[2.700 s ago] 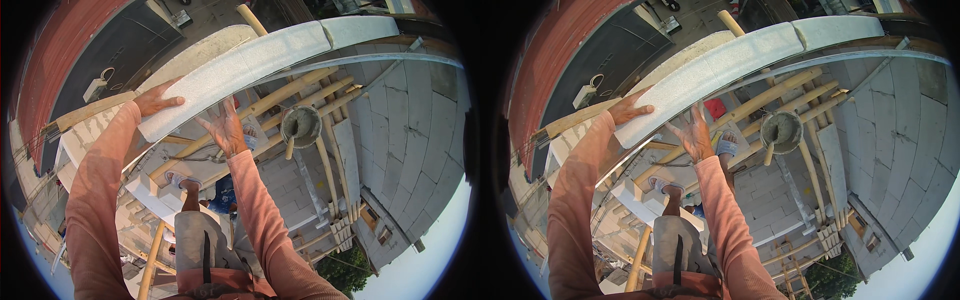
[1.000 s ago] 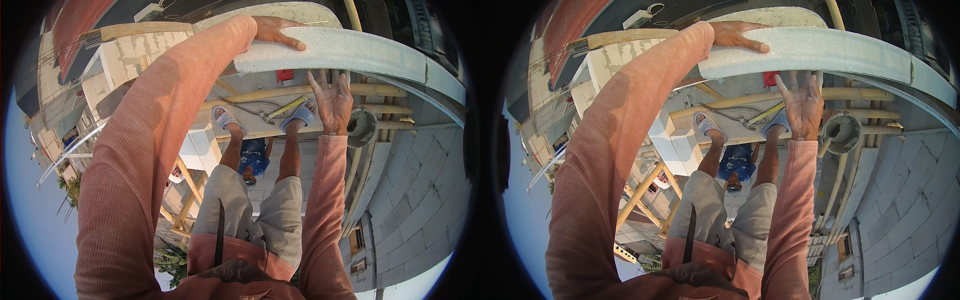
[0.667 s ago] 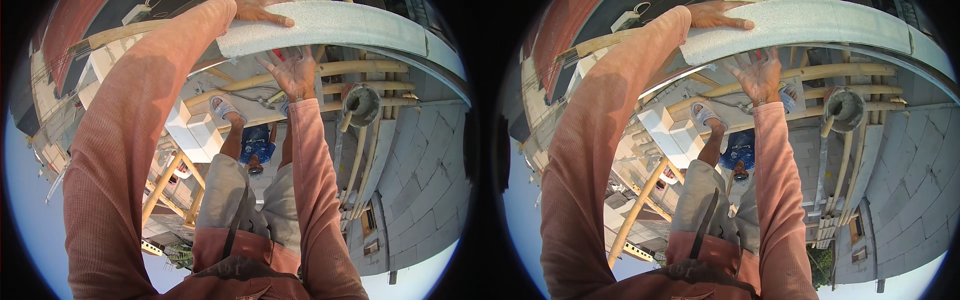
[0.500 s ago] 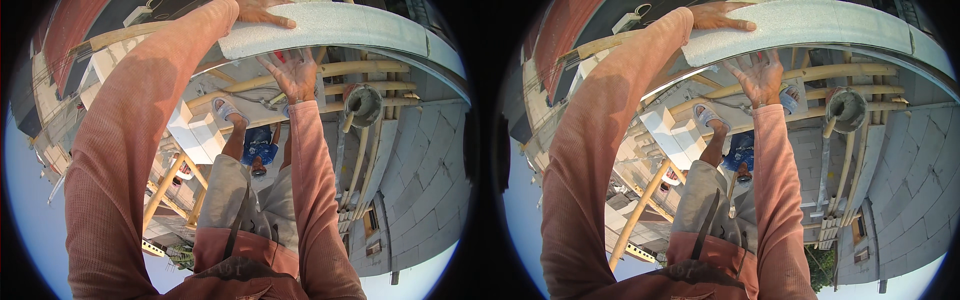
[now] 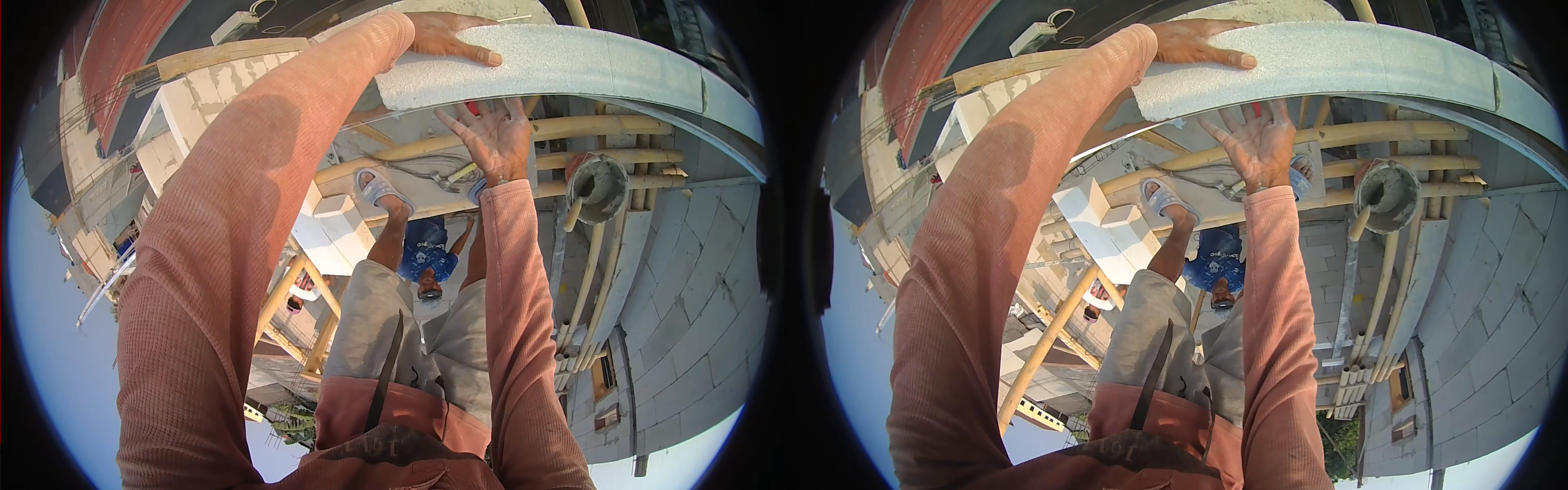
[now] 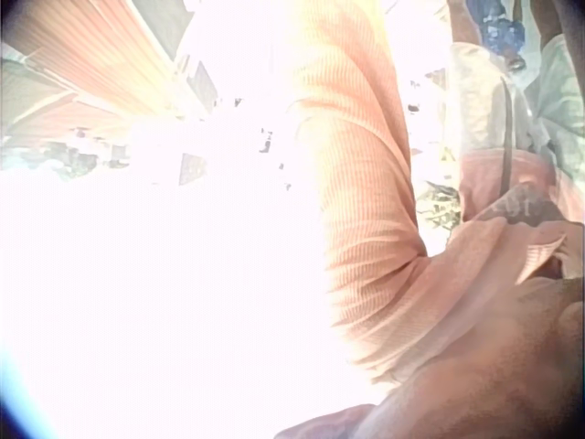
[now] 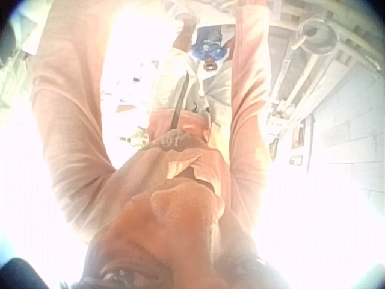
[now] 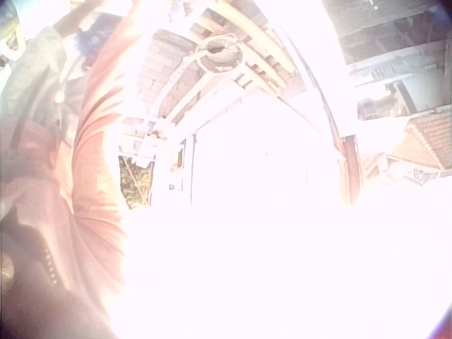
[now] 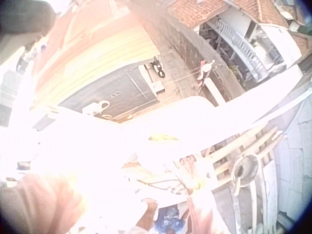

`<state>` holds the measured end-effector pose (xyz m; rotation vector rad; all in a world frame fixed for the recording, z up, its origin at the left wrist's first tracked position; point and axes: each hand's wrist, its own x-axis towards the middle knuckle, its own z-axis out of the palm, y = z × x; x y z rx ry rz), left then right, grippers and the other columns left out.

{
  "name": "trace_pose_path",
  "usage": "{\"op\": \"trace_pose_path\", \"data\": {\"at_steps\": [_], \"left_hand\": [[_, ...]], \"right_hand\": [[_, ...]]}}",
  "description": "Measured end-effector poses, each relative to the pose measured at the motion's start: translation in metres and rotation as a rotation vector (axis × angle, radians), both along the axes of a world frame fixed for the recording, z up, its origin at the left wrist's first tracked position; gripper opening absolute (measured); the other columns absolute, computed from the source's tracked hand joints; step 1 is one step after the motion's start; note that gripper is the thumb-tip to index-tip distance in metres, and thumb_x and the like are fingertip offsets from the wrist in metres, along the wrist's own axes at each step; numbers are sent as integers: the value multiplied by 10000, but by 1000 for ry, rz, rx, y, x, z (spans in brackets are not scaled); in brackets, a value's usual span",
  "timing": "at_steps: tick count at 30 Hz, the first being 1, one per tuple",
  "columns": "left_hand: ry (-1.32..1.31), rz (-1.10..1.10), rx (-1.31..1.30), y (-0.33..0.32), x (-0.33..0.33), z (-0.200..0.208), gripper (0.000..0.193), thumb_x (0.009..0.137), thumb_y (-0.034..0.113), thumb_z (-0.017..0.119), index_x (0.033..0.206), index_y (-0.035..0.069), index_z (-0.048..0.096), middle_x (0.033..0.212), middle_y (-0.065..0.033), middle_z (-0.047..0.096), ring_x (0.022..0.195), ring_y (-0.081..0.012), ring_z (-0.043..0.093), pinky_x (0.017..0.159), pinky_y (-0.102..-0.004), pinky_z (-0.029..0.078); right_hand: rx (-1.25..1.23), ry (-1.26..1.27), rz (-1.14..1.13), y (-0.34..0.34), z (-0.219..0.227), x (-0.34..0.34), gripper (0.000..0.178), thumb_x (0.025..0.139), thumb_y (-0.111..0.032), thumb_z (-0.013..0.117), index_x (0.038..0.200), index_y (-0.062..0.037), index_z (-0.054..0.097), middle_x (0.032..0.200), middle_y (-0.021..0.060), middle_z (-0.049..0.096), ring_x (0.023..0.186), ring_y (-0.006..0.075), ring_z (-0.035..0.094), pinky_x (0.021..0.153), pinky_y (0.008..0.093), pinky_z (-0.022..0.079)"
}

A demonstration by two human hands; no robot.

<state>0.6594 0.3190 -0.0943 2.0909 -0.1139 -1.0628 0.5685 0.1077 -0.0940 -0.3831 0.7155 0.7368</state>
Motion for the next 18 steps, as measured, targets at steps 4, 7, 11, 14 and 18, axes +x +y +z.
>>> {"op": "trace_pose_path", "data": {"at_steps": [4,7,11,14,18], "left_hand": [[-115,150,-15,-11,-14,4,1161,680,900,649,1583,212,407,1492,-178,549,1314,-344,590,1135,-458,457],[-121,194,-52,-7,-15,3,1171,661,896,679,1575,211,422,1451,-179,590,1274,-343,622,1120,-439,478],[-125,192,-87,-5,-13,1,1174,654,880,706,1573,205,426,1462,-179,580,1269,-341,627,1124,-444,473],[-88,217,-103,-6,-15,4,1179,633,879,722,1558,199,453,1470,-176,575,1300,-334,603,1140,-432,457],[-59,236,-76,-9,-16,17,1187,625,897,698,1556,201,456,1498,-158,550,1375,-349,528,1191,-442,395]], "right_hand": [[14,-31,27,1,-2,0,711,1081,-455,410,1624,-107,110,1673,193,92,1559,466,35,1202,751,125],[23,-31,16,3,-3,-1,712,1077,-454,429,1619,-102,131,1665,195,113,1558,460,59,1208,741,123],[53,-23,22,3,-7,-1,705,1075,-452,442,1612,-96,157,1655,198,140,1552,461,92,1210,735,129],[26,8,7,0,-8,1,690,1077,-452,442,1605,-94,179,1638,194,190,1546,456,131,1212,732,135],[-73,-33,85,-12,-8,-4,731,1080,-474,437,1625,-94,131,1679,172,151,1542,446,174,1218,696,163]]}}
